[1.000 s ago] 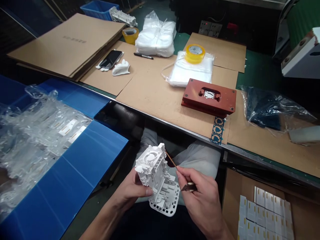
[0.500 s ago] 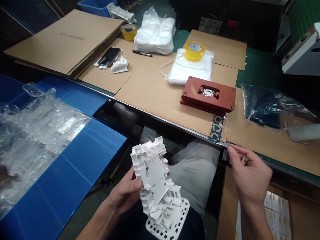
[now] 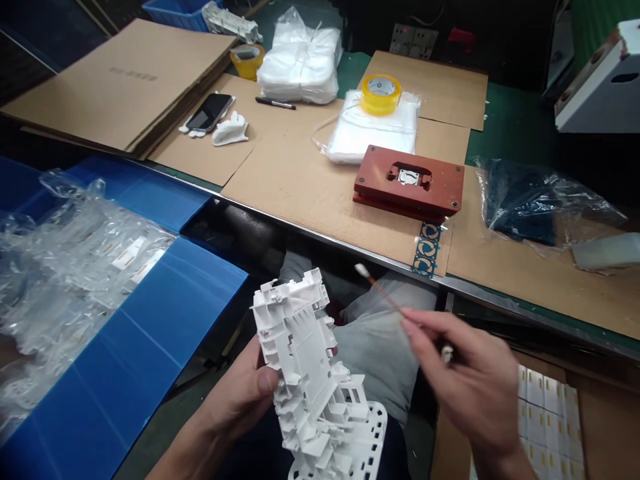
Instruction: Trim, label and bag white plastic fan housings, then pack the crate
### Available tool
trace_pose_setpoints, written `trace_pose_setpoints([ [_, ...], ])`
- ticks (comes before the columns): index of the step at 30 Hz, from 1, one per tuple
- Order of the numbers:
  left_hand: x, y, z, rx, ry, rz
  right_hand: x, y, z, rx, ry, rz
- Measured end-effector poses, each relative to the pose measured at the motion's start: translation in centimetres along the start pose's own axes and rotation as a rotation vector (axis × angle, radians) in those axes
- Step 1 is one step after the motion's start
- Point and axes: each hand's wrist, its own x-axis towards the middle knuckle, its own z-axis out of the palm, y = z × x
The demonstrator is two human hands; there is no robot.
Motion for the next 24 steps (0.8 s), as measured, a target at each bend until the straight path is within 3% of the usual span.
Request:
trace_pose_setpoints([
  [2, 0.1, -0.1, 0.2, 0.020, -0.006, 0.000, 0.1, -2.2, 1.0, 0.080, -0.141, -0.119],
  [5, 0.0, -0.2, 0.4, 0.022, -0.025, -0.009, 0.4, -3.2, 2.1, 0.140, -0.214, -0.189],
  [8, 0.0, -0.4, 0.6, 0.016, -0.028, -0.002, 0.4, -3.0, 2.7, 0.118, -0.210, -0.227],
  [12, 0.1, -0.6, 0.4, 0.019, -0.004, -0.005, 0.2, -1.4, 2.6, -0.028, -0.087, -0.181],
  [15, 0.2, -0.6, -0.1, 0.027, 0.010, -0.011, 1.3, 2.4, 1.7, -0.144, 0.102, 0.027],
  [18, 0.1, -0.6, -0.4, 0.028, 0.031, -0.029, 3.3, 8.6, 0.2, -0.270, 0.301, 0.294],
  [21, 0.0, -0.7, -0.7, 0.021, 0.044, -0.058, 5.4, 14.6, -1.6, -0.441, 0.314, 0.444],
  [24, 0.1, -1.0, -1.0, 0.016, 0.087, -0.092, 6.9, 18.4, -3.0, -0.558, 0.329, 0.479],
])
